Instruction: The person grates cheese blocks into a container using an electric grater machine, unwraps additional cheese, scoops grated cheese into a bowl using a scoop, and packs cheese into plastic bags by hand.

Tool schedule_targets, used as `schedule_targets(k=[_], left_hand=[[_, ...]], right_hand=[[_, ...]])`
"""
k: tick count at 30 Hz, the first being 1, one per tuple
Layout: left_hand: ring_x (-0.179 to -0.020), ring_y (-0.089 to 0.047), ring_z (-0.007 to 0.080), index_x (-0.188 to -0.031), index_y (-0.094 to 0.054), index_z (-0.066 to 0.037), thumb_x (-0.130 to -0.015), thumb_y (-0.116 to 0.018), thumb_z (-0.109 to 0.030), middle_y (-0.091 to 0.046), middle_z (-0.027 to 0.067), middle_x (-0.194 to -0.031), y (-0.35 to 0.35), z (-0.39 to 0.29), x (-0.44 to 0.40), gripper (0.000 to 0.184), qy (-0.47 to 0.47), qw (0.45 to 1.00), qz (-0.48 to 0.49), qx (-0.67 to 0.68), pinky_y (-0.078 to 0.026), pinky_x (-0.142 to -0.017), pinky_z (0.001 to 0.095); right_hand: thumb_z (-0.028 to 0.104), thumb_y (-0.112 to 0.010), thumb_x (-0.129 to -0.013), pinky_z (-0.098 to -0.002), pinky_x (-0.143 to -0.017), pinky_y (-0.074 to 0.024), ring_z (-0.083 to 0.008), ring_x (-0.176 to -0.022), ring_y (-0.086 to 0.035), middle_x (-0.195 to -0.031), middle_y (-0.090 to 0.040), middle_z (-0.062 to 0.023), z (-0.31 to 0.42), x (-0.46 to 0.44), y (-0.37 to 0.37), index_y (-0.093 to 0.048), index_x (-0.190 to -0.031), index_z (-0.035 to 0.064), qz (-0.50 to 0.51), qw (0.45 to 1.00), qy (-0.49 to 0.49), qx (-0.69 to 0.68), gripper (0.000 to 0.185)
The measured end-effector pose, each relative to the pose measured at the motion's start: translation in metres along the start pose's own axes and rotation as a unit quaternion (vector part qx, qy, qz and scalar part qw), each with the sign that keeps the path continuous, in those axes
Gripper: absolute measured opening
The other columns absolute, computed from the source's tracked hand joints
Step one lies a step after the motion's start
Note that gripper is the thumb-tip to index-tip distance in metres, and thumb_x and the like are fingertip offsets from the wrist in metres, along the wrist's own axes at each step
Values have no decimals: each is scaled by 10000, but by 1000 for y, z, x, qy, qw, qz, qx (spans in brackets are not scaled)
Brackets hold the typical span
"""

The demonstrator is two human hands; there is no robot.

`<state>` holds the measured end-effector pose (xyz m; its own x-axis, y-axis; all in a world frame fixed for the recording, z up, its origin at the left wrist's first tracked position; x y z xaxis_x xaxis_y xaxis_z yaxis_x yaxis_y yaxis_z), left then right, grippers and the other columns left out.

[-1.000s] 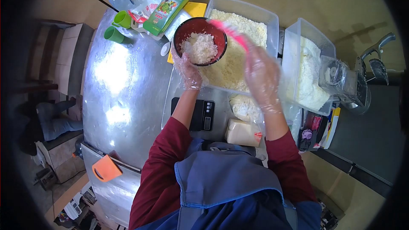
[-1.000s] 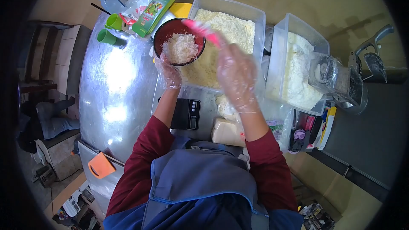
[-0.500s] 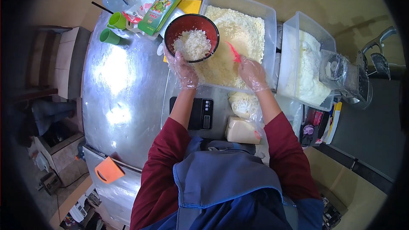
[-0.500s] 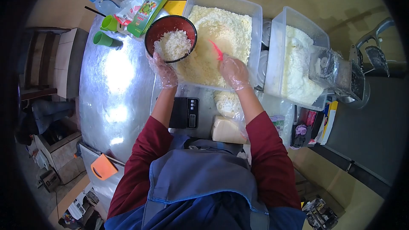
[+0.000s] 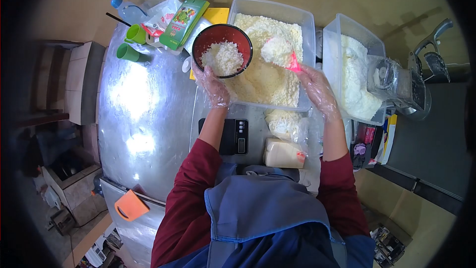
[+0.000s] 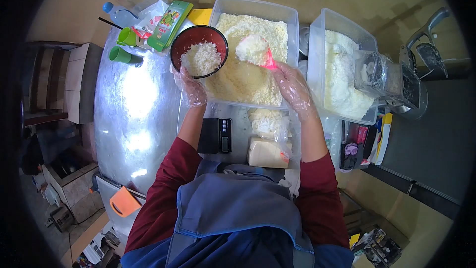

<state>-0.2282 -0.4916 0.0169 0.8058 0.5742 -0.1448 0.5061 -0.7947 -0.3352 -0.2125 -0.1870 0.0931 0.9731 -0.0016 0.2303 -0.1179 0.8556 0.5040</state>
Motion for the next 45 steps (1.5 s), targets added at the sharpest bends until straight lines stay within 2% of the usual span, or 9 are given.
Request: schedule_targets(k=[2, 6, 8, 17, 23, 32, 39, 41, 45], left_hand=[[-1261, -364, 254, -1393, -302, 24, -831, -518, -314, -401, 160, -1343, -1, -3, -1, 690, -5, 1000, 3, -1, -228, -1084, 371], [-1272, -356, 250, -1399, -299, 24, -803, -560, -324, -395, 153, -1352, 6, 12, 0, 738, -17, 1000, -4, 13, -219, -1094, 366], [-1271, -359, 247, -1395, -303, 24, -797, -572, -321, -395, 150, -1351, 5, 14, -1, 741, -5, 999, -6, 43, -222, -1095, 364], [-1263, -373, 241, -1388, -303, 25, -779, -598, -315, -395, 146, -1345, -7, -5, 0, 757, 33, 994, -14, 108, -238, -1093, 363], [-1273, -356, 247, -1394, -293, 24, -799, -588, -321, -379, 151, -1358, -5, -3, 0, 748, 24, 996, -9, 86, -223, -1099, 360], [-1263, -364, 249, -1389, -298, 21, -813, -569, -305, -386, 152, -1347, -3, -8, 1, 715, 20, 999, -9, 31, -230, -1092, 365], [-1267, -365, 245, -1389, -300, 17, -797, -609, -320, -387, 149, -1349, -4, -1, 0, 748, 41, 994, -14, 101, -240, -1092, 368], [-1269, -366, 245, -1391, -297, 17, -794, -616, -323, -388, 148, -1351, -5, -4, 0, 758, 34, 994, -11, 101, -243, -1093, 368], [-1271, -371, 245, -1396, -292, 17, -784, -631, -337, -390, 146, -1354, -7, -4, 0, 783, 40, 994, -5, 101, -251, -1093, 370]], right_hand=[[229, -528, -899, -390, -740, -481, -279, -725, -616, -813, -636, -183, 54, 11, 3, -566, -1232, 56, -13, 994, 21, 103, 377], [156, -498, -890, -439, -669, -479, -303, -669, -612, -767, -612, -179, 94, 15, -36, -499, -1303, 79, -42, 976, 59, 204, 420], [100, -475, -880, -465, -628, -477, -333, -650, -607, -763, -610, -180, 122, 24, -60, -473, -1324, 97, -125, 907, 261, 305, 444], [142, -469, -893, -454, -600, -511, -352, -671, -643, -931, -654, -204, -7, -10, -13, -575, -1218, 89, -135, 878, 60, 456, 346], [288, -468, -903, -465, -766, -484, -384, -832, -623, -908, -639, -235, -46, 1, -46, -650, -935, 23, -1, 933, 27, 359, 324], [331, -539, -859, -410, -842, -457, -309, -955, -625, -984, -658, -189, -96, -23, -81, -636, -1062, 29, 169, 968, -169, 75, 377], [330, -525, -898, -341, -917, -443, -297, -965, -609, -1041, -638, -217, -48, -2, -15, -581, -1211, 23, 31, 997, -29, 71, 443], [256, -548, -926, -303, -806, -456, -161, -868, -558, -1009, -648, -110, -4, 4, -1, -569, -1226, -13, 15, 999, 27, 27, 404], [211, -524, -924, -330, -797, -469, -199, -811, -596, -941, -658, -159, 81, 15, -9, -562, -1253, 38, -21, 995, 65, 68, 373]])
Point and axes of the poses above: each hand's wrist, its own x-axis away from the middle knuckle, its own y-axis out of the back of the hand, z = x × y, the point moved 10 cm from there along -x, towards the middle knuckle
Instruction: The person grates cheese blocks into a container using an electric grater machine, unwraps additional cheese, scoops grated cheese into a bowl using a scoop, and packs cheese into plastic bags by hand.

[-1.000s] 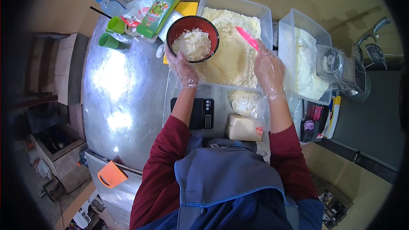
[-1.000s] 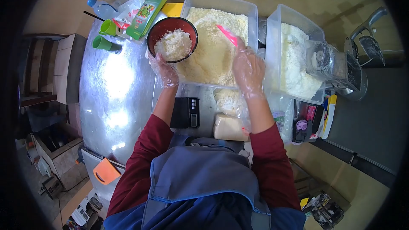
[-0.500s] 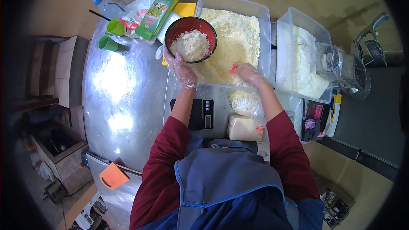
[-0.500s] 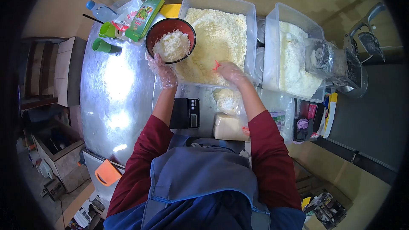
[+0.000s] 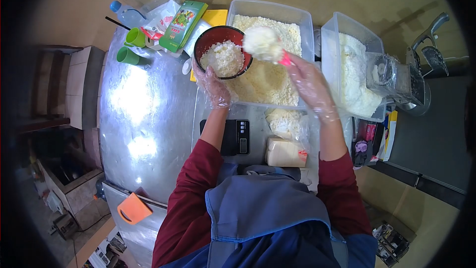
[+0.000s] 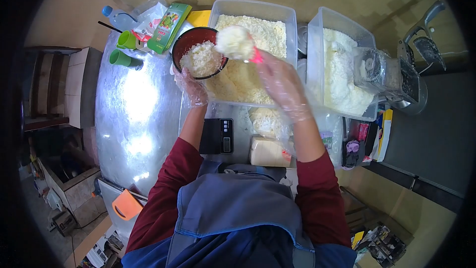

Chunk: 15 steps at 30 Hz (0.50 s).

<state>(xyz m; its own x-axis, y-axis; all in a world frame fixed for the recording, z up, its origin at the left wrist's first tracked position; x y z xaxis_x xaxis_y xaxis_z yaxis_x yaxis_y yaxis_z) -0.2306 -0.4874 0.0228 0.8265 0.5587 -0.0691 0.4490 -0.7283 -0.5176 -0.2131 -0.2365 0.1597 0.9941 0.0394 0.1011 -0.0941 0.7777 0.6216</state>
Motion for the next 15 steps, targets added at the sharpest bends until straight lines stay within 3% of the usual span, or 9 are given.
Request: schedule_targets(k=[3, 5, 6, 9, 10, 12, 15], left_hand=[[-1270, -373, 243, -1392, -300, 18, -776, -638, -345, -390, 144, -1355, -1, 0, 3, 791, 13, 1000, -8, 0, -256, -1090, 371], [-1270, -374, 243, -1393, -299, 15, -778, -636, -342, -389, 143, -1355, -1, 2, 1, 787, 3, 1000, 3, 12, -258, -1090, 371], [-1269, -375, 242, -1394, -299, 13, -779, -633, -340, -389, 141, -1355, -2, 1, 0, 784, -6, 1000, 13, 25, -260, -1089, 372], [-1270, -374, 243, -1391, -303, 5, -781, -628, -325, -388, 139, -1354, 1, 1, 0, 766, -10, 1000, 7, 6, -261, -1089, 373], [-1270, -374, 243, -1391, -303, 5, -781, -628, -325, -388, 139, -1354, 0, -1, 1, 766, -6, 1000, 7, 6, -261, -1089, 373], [-1273, -369, 243, -1384, -314, 1, -788, -618, -314, -387, 138, -1352, -6, -7, 2, 740, -8, 1000, 10, 0, -257, -1089, 371], [-1263, -375, 245, -1379, -317, 5, -791, -593, -274, -390, 140, -1346, -6, -9, 2, 708, 3, 1000, 7, -15, -253, -1087, 367]], right_hand=[[151, -499, -910, -374, -737, -500, -274, -743, -633, -889, -650, -199, 26, -4, -29, -513, -1315, 115, 4, 993, -6, 118, 407], [106, -479, -887, -446, -623, -505, -341, -647, -623, -847, -632, -167, 53, 0, -50, -452, -1337, 85, -79, 947, 185, 252, 451], [106, -479, -887, -446, -623, -505, -341, -647, -623, -847, -632, -167, 56, 2, -51, -452, -1337, 85, -78, 947, 185, 250, 451], [90, -488, -872, -445, -591, -503, -341, -661, -631, -855, -631, -180, 61, 10, -45, -447, -1335, 80, -84, 941, 177, 276, 465], [103, -497, -872, -453, -609, -498, -345, -676, -630, -851, -638, -189, 51, 11, -27, -468, -1328, 112, -114, 957, 135, 232, 457], [116, -507, -871, -460, -627, -493, -349, -690, -630, -848, -645, -198, 20, 13, 0, -488, -1320, 145, -146, 967, 88, 189, 450], [128, -500, -870, -477, -664, -489, -364, -730, -627, -861, -641, -209, -59, -7, -14, -503, -1304, 128, -87, 956, -2, 279, 434]])
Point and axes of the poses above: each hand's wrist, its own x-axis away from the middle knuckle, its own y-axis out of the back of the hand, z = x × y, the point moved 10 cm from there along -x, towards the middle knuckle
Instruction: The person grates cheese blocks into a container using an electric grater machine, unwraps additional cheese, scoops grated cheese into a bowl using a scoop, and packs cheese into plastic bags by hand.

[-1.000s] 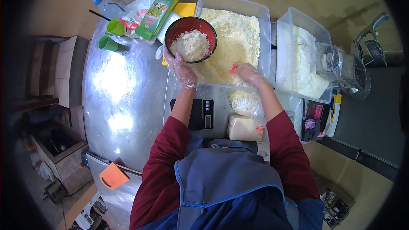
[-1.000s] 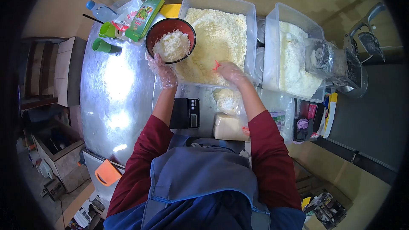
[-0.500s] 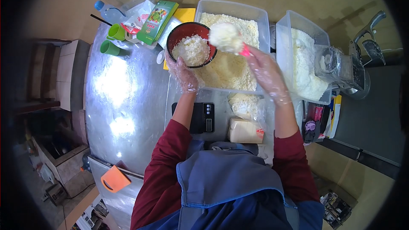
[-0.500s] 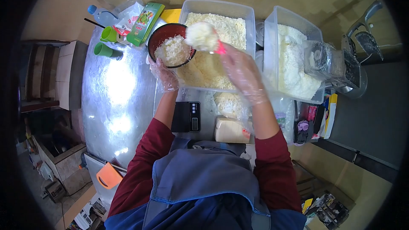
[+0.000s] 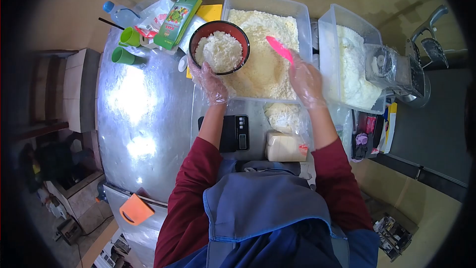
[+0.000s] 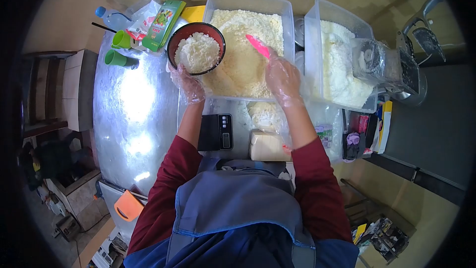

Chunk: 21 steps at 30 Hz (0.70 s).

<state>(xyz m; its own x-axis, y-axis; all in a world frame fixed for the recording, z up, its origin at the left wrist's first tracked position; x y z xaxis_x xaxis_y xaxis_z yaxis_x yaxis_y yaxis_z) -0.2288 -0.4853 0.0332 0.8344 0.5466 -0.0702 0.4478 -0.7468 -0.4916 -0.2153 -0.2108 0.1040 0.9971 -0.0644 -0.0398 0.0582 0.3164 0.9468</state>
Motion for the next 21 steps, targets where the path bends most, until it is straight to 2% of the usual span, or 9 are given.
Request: schedule_targets(k=[7, 9, 10, 13, 15, 16, 18, 19, 21], left_hand=[[-1233, -392, 253, -1368, -331, 16, -789, -530, -180, -409, 149, -1317, 1, -4, -1, 643, -18, 996, 4, -82, -253, -1081, 369], [-1235, -389, 250, -1370, -329, 17, -804, -501, -131, -409, 151, -1316, 2, 1, 0, 609, -7, 1000, -3, -27, -254, -1080, 368], [-1235, -389, 250, -1370, -329, 17, -804, -501, -131, -409, 151, -1316, 2, 1, 1, 609, -4, 1000, -2, -27, -254, -1080, 368], [-1238, -384, 248, -1380, -311, 13, -816, -471, -84, -395, 154, -1329, 1, -1, 1, 595, -3, 996, -2, -94, -253, -1081, 367], [-1242, -382, 249, -1384, -302, 13, -820, -448, -49, -382, 158, -1340, -2, -2, 2, 585, 1, 998, 1, -56, -254, -1082, 367], [-1242, -382, 249, -1384, -302, 13, -820, -448, -49, -382, 158, -1340, -1, 0, 0, 585, -2, 999, 3, -54, -254, -1082, 367], [-1248, -373, 242, -1385, -299, 18, -826, -442, -53, -371, 156, -1349, 0, 6, -1, 581, -5, 997, 13, -79, -249, -1085, 367], [-1248, -373, 242, -1385, -299, 18, -826, -442, -53, -371, 156, -1349, -1, 5, -2, 581, -8, 997, 14, -77, -249, -1085, 367], [-1225, -401, 239, -1367, -319, 24, -865, -448, -94, -402, 152, -1325, -5, 5, -2, 532, -6, 999, 18, -43, -274, -1071, 357]], right_hand=[[192, -492, -875, -474, -755, -475, -389, -845, -614, -906, -640, -215, -11, -3, -88, -525, -1275, 92, 126, 991, -40, -21, 414], [251, -450, -887, -480, -747, -488, -392, -857, -625, -916, -634, -249, 2, 6, -102, -610, -1100, 28, 167, 979, 35, -108, 347], [251, -450, -887, -480, -747, -488, -392, -857, -625, -916, -634, -249, -7, 6, -118, -610, -1100, 28, 167, 980, 32, -107, 347], [267, -491, -881, -401, -637, -480, -293, -719, -625, -812, -650, -170, -25, -2, -147, -636, -1017, 33, 199, 956, -12, -214, 307], [289, -531, -884, -304, -543, -403, -159, -588, -501, -701, -573, -41, -39, 16, -166, -644, -1000, 45, 351, 821, -148, -425, 293], [289, -531, -884, -304, -543, -403, -159, -588, -501, -701, -573, -41, -41, 19, -157, -644, -1000, 45, 349, 822, -145, -426, 293], [286, -575, -876, -241, -508, -314, -91, -567, -361, -669, -463, 20, -43, 28, -131, -649, -991, 57, 277, 731, -183, -596, 267], [286, -575, -876, -241, -508, -314, -91, -567, -361, -669, -463, 20, -45, 29, -118, -649, -991, 57, 276, 732, -180, -596, 267], [277, -575, -886, -286, -555, -396, -129, -608, -480, -699, -548, -7, -48, 26, -86, -640, -1062, 28, 260, 807, -138, -513, 312]])
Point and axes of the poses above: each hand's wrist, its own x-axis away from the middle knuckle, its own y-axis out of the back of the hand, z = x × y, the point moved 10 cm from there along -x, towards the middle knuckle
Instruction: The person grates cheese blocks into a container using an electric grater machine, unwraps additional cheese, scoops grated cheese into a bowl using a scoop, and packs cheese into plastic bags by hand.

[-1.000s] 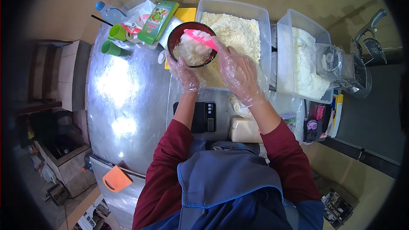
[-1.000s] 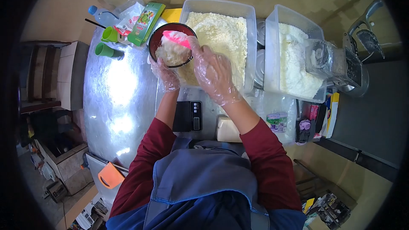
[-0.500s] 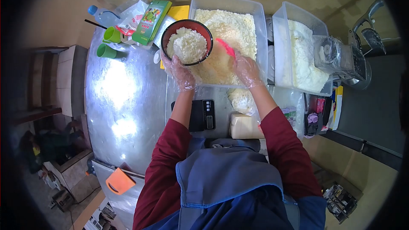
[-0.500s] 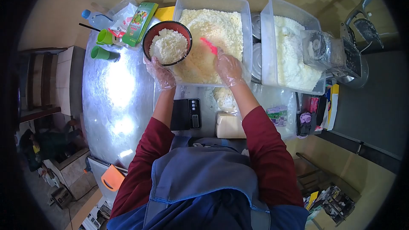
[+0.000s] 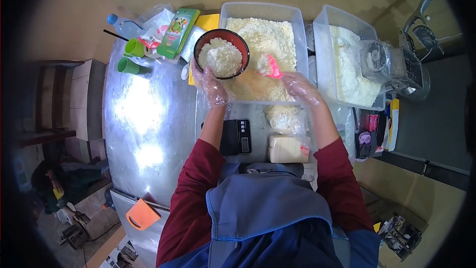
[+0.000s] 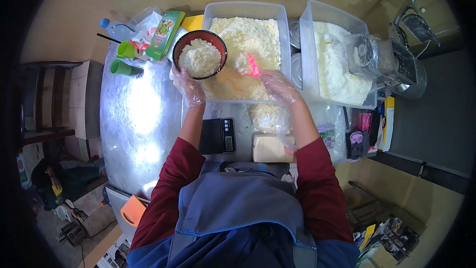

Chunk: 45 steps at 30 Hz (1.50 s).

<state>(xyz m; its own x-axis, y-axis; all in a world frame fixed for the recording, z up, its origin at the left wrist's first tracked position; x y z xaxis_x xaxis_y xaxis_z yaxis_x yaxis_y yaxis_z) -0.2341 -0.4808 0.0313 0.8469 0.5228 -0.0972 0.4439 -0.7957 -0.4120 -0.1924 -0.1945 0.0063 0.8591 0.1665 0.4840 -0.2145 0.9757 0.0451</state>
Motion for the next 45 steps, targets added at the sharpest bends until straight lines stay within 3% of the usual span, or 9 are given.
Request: schedule_targets(k=[4, 6, 9, 15, 24, 35, 39, 41, 45], left_hand=[[-1193, -434, 231, -1343, -358, 22, -924, -442, -171, -441, 150, -1293, -2, -15, 1, 469, 28, 990, 45, -130, -317, -1040, 342], [-1146, -478, 213, -1303, -405, 23, -963, -426, -244, -500, 139, -1237, 13, 14, 5, 432, 123, 988, 55, -80, -354, -1008, 324], [-1094, -510, 184, -1256, -453, -6, -983, -423, -320, -547, 106, -1174, -2, 7, 25, 418, 177, 980, 90, 6, -365, -993, 310], [-1193, -442, 168, -1304, -427, -31, -950, -473, -430, -479, 82, -1284, 4, 23, 55, 535, 243, 960, 116, 79, -318, -1035, 308], [-1188, -448, 197, -1358, -356, -44, -926, -484, -448, -470, 96, -1287, 51, -22, 36, 605, 204, 978, 16, 25, -310, -1034, 330], [-1241, -409, 226, -1432, -248, -57, -903, -520, -449, -422, 129, -1355, 68, -48, 29, 713, 191, 981, -12, -1, -278, -1062, 343], [-1249, -396, 229, -1446, -215, -51, -915, -521, -398, -408, 138, -1362, 68, -36, 28, 704, 189, 982, -17, 5, -264, -1072, 343], [-1241, -399, 224, -1435, -232, -40, -932, -505, -337, -410, 143, -1354, 58, -33, 32, 645, 196, 981, 5, 2, -264, -1073, 343], [-1249, -383, 223, -1418, -258, -23, -953, -454, -289, -398, 155, -1356, 34, -14, 42, 570, 196, 978, 65, 16, -251, -1079, 340]], right_hand=[[234, -564, -917, -256, -583, -431, -111, -644, -519, -789, -593, -13, 60, 34, 16, -555, -1233, 4, -111, 977, 41, 180, 390], [223, -520, -915, -400, -747, -480, -308, -802, -639, -897, -658, -156, 121, 67, 6, -578, -1190, 7, -166, 929, 226, 240, 356], [164, -487, -913, -425, -718, -488, -337, -735, -632, -902, -645, -173, 147, 96, -29, -524, -1262, 42, -179, 910, 90, 362, 371], [133, -537, -873, -441, -645, -491, -346, -699, -623, -854, -658, -163, 170, 129, -76, -509, -1305, 159, -271, 757, 226, 550, 433], [182, -501, -868, -497, -702, -489, -371, -782, -643, -830, -659, -184, 61, 36, 7, -619, -1072, 51, -245, 755, 42, 607, 269], [327, -559, -805, -419, -758, -500, -357, -833, -654, -855, -662, -229, -26, -31, -22, -677, -938, 4, 8, 909, -110, 401, 369], [311, -549, -835, -385, -779, -488, -333, -845, -647, -885, -675, -198, -34, -9, 8, -661, -1009, -9, 5, 950, -112, 292, 381], [290, -524, -872, -373, -811, -474, -324, -882, -638, -970, -670, -201, 22, 21, 25, -633, -1067, -22, -116, 953, 127, 249, 383], [304, -510, -896, -377, -844, -467, -322, -920, -628, -1016, -648, -225, 81, 56, 26, -611, -1112, -24, -117, 943, 99, 294, 406]])
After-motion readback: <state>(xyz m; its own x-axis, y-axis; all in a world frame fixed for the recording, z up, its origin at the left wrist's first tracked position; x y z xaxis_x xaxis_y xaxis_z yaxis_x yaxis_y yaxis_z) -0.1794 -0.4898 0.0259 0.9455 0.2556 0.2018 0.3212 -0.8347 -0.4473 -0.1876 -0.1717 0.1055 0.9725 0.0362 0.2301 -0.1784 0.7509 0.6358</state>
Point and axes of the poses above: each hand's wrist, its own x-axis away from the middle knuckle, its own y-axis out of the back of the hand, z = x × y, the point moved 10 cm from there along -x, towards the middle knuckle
